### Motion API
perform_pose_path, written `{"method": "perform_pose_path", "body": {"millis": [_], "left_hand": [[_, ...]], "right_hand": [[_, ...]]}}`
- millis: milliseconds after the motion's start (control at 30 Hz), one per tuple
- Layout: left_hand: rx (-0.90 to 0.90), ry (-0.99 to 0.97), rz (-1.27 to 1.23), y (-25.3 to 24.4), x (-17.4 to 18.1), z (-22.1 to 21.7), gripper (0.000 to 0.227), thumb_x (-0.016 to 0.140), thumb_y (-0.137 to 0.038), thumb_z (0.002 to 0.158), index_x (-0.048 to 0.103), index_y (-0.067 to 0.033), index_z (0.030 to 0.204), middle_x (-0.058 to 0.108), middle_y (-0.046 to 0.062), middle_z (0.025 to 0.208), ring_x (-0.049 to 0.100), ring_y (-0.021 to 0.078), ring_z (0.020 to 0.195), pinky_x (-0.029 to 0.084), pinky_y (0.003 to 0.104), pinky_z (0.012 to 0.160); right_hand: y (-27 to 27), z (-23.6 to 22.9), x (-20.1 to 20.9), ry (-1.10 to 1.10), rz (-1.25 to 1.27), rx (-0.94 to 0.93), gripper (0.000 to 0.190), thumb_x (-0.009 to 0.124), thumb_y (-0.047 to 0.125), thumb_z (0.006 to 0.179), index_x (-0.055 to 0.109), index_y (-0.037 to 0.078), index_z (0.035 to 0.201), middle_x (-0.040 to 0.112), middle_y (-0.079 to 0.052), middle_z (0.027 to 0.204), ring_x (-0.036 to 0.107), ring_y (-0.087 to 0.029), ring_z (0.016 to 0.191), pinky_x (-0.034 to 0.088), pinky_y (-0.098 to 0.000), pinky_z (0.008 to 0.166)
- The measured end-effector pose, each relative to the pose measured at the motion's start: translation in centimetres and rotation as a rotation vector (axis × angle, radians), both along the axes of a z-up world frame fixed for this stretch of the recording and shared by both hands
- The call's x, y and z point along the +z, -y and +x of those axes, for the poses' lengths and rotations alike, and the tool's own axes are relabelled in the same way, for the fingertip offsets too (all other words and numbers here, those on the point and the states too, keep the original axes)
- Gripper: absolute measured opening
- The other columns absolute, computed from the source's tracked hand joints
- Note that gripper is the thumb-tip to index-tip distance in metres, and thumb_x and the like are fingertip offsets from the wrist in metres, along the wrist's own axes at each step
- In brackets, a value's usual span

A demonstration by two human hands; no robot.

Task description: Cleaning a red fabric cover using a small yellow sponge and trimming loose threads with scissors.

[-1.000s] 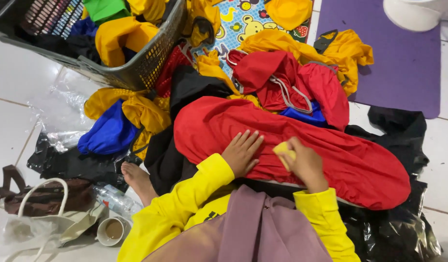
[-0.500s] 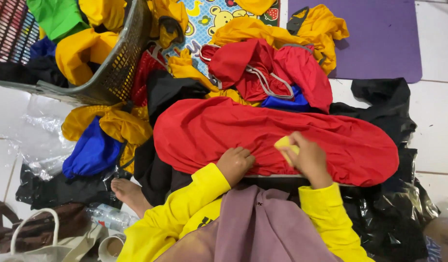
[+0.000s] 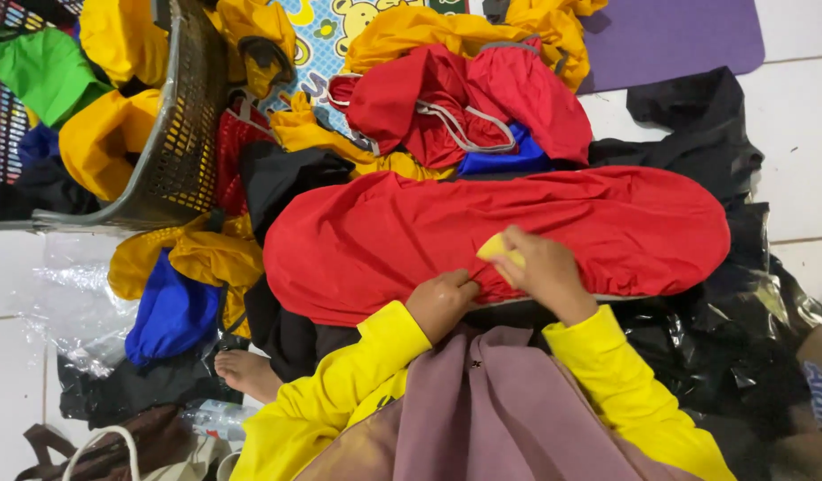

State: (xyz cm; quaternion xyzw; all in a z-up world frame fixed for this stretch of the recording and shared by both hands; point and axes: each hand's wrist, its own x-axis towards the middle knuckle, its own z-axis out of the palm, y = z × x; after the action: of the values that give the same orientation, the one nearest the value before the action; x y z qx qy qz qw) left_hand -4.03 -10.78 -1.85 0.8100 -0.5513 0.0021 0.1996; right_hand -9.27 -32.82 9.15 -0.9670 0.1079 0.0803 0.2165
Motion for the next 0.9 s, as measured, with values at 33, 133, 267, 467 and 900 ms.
{"method": "perform_pose_path", "body": {"millis": [33, 133, 267, 467, 900], "left_hand": [[-0.011, -0.072, 0.003, -0.3, 0.2, 0.0, 0.032, 0.080, -0.039, 0.079, 0.064, -0.0206, 0.100, 0.059, -0.001, 0.097, 0.066, 0.0219, 0.085, 0.055, 0.032, 0.072], [-0.051, -0.201, 0.016, -1.0, 1.8, -0.4, 0.018, 0.075, -0.033, 0.085, 0.064, -0.0218, 0.094, 0.059, -0.003, 0.085, 0.069, 0.0210, 0.078, 0.056, 0.032, 0.068], [-0.130, -0.279, 0.032, -1.1, 3.5, -0.6, 0.022, 0.073, -0.032, 0.083, 0.060, -0.0203, 0.096, 0.059, 0.001, 0.086, 0.070, 0.0245, 0.078, 0.057, 0.037, 0.067], [-0.127, -0.291, 0.116, -0.6, 6.4, -0.1, 0.073, 0.076, -0.035, 0.085, 0.043, -0.0184, 0.148, 0.067, 0.007, 0.103, 0.075, 0.0294, 0.086, 0.061, 0.042, 0.072], [-0.201, -0.257, 0.073, -1.9, 5.5, -0.7, 0.050, 0.068, -0.048, 0.093, 0.067, -0.0163, 0.132, 0.067, 0.007, 0.102, 0.069, 0.0339, 0.075, 0.053, 0.050, 0.055]], "right_hand": [[2.0, 0.1, -0.2, -0.031, -0.089, -0.116, 0.032, 0.064, 0.049, 0.092, 0.053, 0.024, 0.108, 0.075, -0.017, 0.090, 0.075, -0.039, 0.094, 0.059, -0.0518, 0.080], [9.9, -1.0, -1.6, -0.097, -0.277, -0.376, 0.034, 0.064, 0.050, 0.098, 0.056, 0.020, 0.113, 0.075, -0.021, 0.090, 0.075, -0.043, 0.095, 0.058, -0.0539, 0.081], [15.1, -3.6, -3.7, 0.146, -0.735, -0.555, 0.041, 0.081, 0.047, 0.096, 0.051, 0.023, 0.113, 0.070, -0.006, 0.082, 0.076, -0.029, 0.072, 0.059, -0.0404, 0.065], [-0.2, -2.4, 2.4, 0.115, 0.058, -0.040, 0.043, 0.069, 0.059, 0.083, 0.059, 0.026, 0.108, 0.077, -0.010, 0.091, 0.076, -0.035, 0.089, 0.060, -0.0483, 0.074], [13.1, -6.9, 3.6, 0.293, -0.637, -0.741, 0.037, 0.091, 0.030, 0.106, 0.057, 0.016, 0.110, 0.075, -0.004, 0.089, 0.070, -0.026, 0.066, 0.052, -0.0389, 0.053]]}}
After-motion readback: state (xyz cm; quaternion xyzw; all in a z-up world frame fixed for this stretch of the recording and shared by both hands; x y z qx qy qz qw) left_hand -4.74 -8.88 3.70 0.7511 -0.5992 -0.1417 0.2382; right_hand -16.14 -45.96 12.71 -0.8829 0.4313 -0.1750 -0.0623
